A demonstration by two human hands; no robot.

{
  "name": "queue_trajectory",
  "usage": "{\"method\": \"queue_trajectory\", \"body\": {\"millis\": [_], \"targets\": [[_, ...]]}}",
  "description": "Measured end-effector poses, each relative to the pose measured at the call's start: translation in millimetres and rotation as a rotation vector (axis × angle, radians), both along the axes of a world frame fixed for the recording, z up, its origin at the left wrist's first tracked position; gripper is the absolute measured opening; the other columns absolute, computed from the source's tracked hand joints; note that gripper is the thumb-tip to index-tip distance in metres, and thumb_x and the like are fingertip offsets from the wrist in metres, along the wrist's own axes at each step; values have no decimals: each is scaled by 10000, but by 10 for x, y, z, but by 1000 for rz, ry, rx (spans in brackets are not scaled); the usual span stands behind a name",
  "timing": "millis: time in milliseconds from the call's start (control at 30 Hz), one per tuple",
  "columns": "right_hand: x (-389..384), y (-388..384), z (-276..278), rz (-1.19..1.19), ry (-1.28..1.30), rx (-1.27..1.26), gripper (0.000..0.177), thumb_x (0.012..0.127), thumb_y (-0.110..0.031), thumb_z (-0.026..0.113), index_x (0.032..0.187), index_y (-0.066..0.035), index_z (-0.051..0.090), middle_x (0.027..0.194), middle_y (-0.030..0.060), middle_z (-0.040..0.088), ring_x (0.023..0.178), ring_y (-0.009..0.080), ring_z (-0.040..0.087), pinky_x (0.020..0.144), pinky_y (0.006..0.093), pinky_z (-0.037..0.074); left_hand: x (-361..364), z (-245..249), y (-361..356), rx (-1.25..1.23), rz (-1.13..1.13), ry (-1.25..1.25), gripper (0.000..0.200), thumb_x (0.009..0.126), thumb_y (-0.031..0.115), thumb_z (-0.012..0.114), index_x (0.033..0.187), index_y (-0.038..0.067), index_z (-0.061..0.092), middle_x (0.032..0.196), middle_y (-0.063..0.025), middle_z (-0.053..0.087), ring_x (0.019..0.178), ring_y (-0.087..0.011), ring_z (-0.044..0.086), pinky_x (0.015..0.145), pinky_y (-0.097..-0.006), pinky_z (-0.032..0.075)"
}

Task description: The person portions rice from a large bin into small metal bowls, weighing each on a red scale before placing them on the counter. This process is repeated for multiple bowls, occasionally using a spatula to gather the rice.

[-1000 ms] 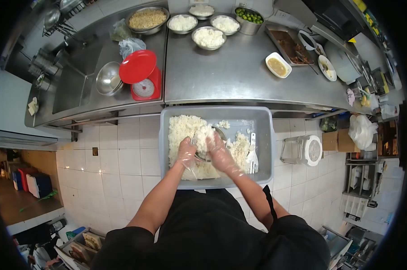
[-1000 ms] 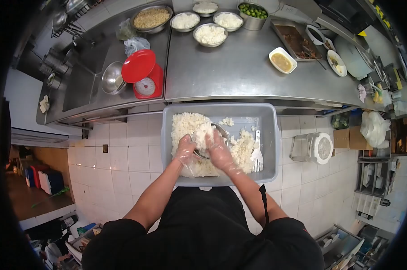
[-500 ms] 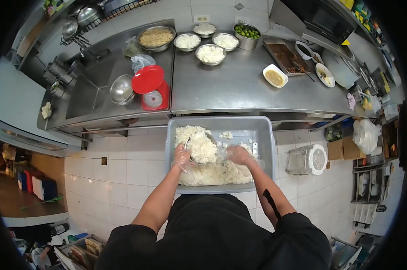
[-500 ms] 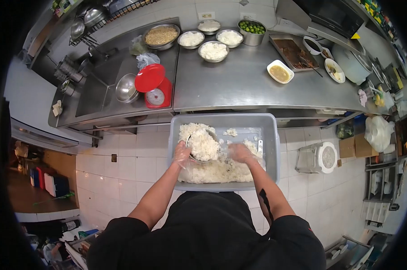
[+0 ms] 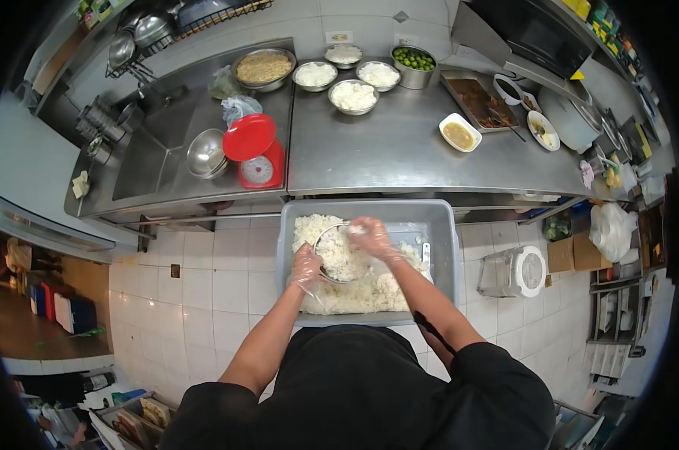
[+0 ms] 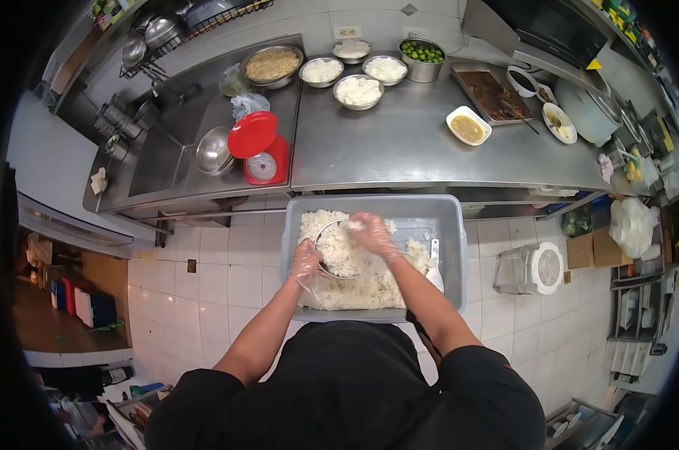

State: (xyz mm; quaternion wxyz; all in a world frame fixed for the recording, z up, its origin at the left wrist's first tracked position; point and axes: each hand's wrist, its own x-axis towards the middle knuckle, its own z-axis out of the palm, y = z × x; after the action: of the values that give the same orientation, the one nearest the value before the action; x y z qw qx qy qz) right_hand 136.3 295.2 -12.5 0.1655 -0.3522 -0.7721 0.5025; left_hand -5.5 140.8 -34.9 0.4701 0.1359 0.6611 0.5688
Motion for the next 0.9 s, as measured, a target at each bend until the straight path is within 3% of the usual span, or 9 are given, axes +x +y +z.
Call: {"method": "queue_trajectory", "body": {"millis": [133, 200, 300, 333, 367, 433, 533, 767, 900], "targets": [[543, 114, 55, -120, -16, -12, 339, 777, -155, 674, 1074, 4, 632, 1000, 166, 667, 918, 276, 640, 868, 373, 507, -30, 165, -153, 2, 140, -196, 217, 729, -39, 484, 888, 83, 400, 866, -151, 559, 643, -323, 645, 418, -505, 569], [757, 101, -99, 417, -519, 227, 491, 778, -261, 687, 1176, 3, 570, 1106, 200, 620, 1034, 344, 595, 930, 408, 457, -48, 131, -284, 15, 241, -284, 249, 751, -35, 465, 963, 80, 402, 967, -193, 575, 732, -368, 668, 457, -518, 582], [760, -329, -130, 113, -127, 276, 618, 807, -343, 668, 1290, -7, 481, 1254, 231, 534, 1168, 389, 515, 990, 422, 414, -73, 16, -363, 53, 250, -340, 246, 767, -43, 448, 989, 58, 408, 1001, -225, 573, 787, -401, 670, 502, -529, 592], [666, -403, 78, 162, -163, 228, 655, 893, -400, 565, 1403, -45, 357, 1428, 219, 370, 1346, 358, 331, 1083, 466, 279, -50, 8, -358, 50, 248, -343, 246, 767, -43, 448, 989, 58, 408, 1001, -225, 573, 787, -401, 670, 502, -529, 592], [538, -520, 101, 156, -166, 227, 655, 893, -400, 565, 1403, -45, 357, 1428, 219, 370, 1346, 358, 331, 1083, 466, 279, -21, 9, -340, 77, 209, -344, 253, 769, -48, 449, 1002, 43, 407, 1009, -226, 568, 782, -393, 669, 517, -531, 595], [283, -693, 128, 107, -291, 727, 644, 940, -395, 435, 1436, -11, 287, 1468, 226, 307, 1386, 366, 255, 1104, 491, 217, 75, 71, -237, 110, 161, -339, 261, 771, -53, 449, 1014, 29, 406, 1018, -227, 563, 777, -386, 667, 531, -532, 598], [3, -700, 34, 76, -277, 788, 645, 948, -388, 401, 1452, -9, 263, 1470, 242, 293, 1392, 383, 230, 1100, 510, 229, 256, 293, -102, 69, 114, -290, 320, 737, -96, 458, 1013, 46, 380, 982, -152, 491, 787, -310, 620, 568, -536, 603], [-301, -516, 554, 211, -91, 806, 641, 940, -385, 400, 1447, -10, 279, 1484, 235, 275, 1399, 371, 220, 1106, 487, 229, 125, 577, -24, 161, 113, -310, 302, 767, -87, 472, 1033, 26, 381, 1002, -168, 518, 811, -311, 627, 592, -506, 608], [-476, -444, 615, 420, -86, 866, 505, 883, -304, 503, 1317, -47, 475, 1383, 210, 429, 1323, 359, 365, 1048, 506, 319, -55, 764, -59, 231, 170, -319, 271, 769, -79, 471, 1020, -6, 400, 966, -188, 550, 801, -321, 640, 576, -480, 603]]}}
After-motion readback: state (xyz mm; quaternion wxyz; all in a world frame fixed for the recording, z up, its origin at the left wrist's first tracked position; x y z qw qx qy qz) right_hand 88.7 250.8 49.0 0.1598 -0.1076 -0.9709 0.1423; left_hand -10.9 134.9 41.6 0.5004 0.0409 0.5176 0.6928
